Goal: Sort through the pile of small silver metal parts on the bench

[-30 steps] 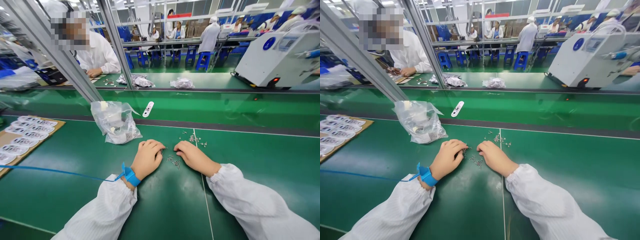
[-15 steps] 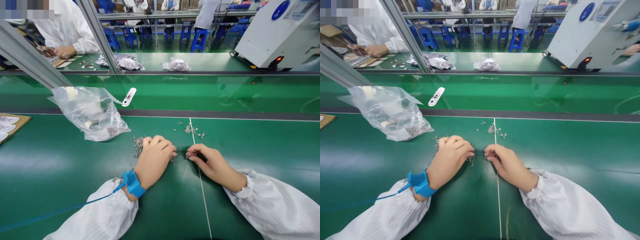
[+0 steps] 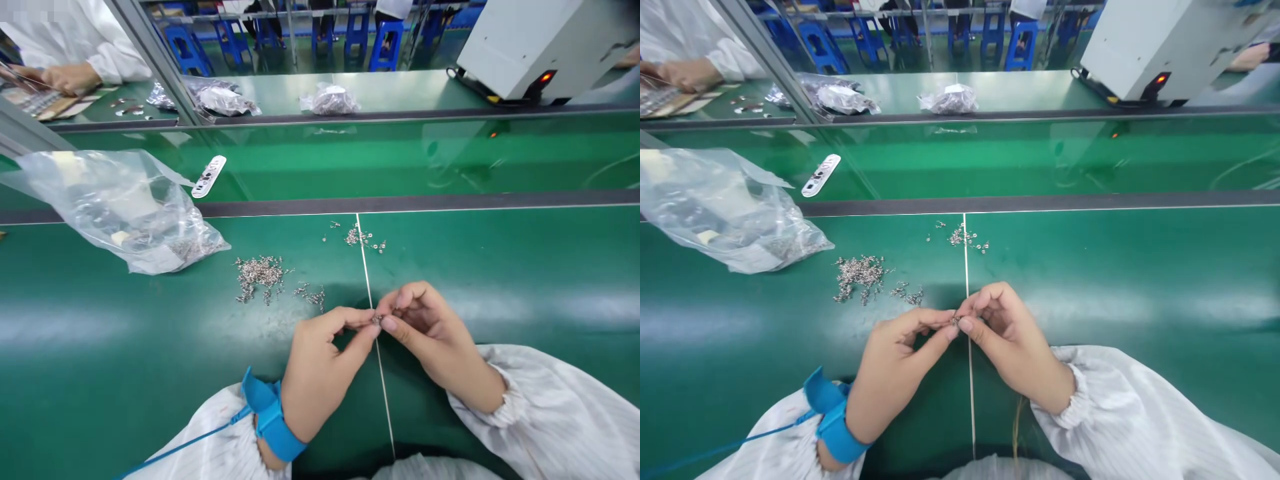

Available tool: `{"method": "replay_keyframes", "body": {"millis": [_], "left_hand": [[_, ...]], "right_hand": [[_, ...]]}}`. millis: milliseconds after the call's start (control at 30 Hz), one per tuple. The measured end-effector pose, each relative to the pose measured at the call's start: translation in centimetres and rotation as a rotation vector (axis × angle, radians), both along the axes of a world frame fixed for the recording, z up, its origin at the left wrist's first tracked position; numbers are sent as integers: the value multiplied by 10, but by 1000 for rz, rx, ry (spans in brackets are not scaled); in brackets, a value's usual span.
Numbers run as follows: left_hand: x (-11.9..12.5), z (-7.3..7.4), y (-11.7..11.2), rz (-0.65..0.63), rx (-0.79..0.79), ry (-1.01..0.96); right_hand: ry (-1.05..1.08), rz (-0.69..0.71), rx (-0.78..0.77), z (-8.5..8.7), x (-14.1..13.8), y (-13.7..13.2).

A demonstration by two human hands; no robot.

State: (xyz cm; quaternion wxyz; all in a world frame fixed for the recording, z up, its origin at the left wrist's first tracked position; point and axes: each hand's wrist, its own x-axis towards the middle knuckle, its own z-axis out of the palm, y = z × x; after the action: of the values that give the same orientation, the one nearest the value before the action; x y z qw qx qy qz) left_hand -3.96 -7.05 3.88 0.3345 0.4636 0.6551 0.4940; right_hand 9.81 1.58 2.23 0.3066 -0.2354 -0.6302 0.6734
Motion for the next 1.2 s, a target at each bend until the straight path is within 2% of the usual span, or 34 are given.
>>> {"method": "replay_keyframes", "body": {"millis": [67, 167, 333, 433, 500, 600, 733, 833, 900, 1000, 1100, 1200], "left_hand": [[0, 0, 1, 33, 17, 34], [-7, -1, 3, 8, 34, 178], [-18, -12, 8, -137, 215, 617], [-22, -19, 10, -207, 285, 814], [-24, -21, 11, -193, 255, 928], [-28, -20, 12, -184, 130, 1052], [-31, -14, 12, -175, -46, 1103], [-42, -7, 11, -126, -95, 1083], [-58, -4, 6, -21, -124, 1089], [-93, -4, -4, 144, -262, 1111], [-125, -9, -11, 50, -363, 1027], [-136, -10, -11, -80, -333, 877]], "right_hand": [[-15, -16, 29, -2, 0, 1], [-102, -9, 122, -6, -1, 3], [-363, 59, 473, -11, -1, 8], [-445, 94, 563, -11, -2, 11], [-471, 111, 634, -12, -3, 11], [-465, 140, 746, -15, -9, 13], [-436, 173, 835, -19, -23, 18], [-449, 194, 870, -21, -30, 23], [-449, 188, 873, -22, -30, 27], [-424, 136, 870, -21, -27, 29], [-411, 146, 888, -18, -27, 27], [-426, 214, 931, -16, -31, 23]]}}
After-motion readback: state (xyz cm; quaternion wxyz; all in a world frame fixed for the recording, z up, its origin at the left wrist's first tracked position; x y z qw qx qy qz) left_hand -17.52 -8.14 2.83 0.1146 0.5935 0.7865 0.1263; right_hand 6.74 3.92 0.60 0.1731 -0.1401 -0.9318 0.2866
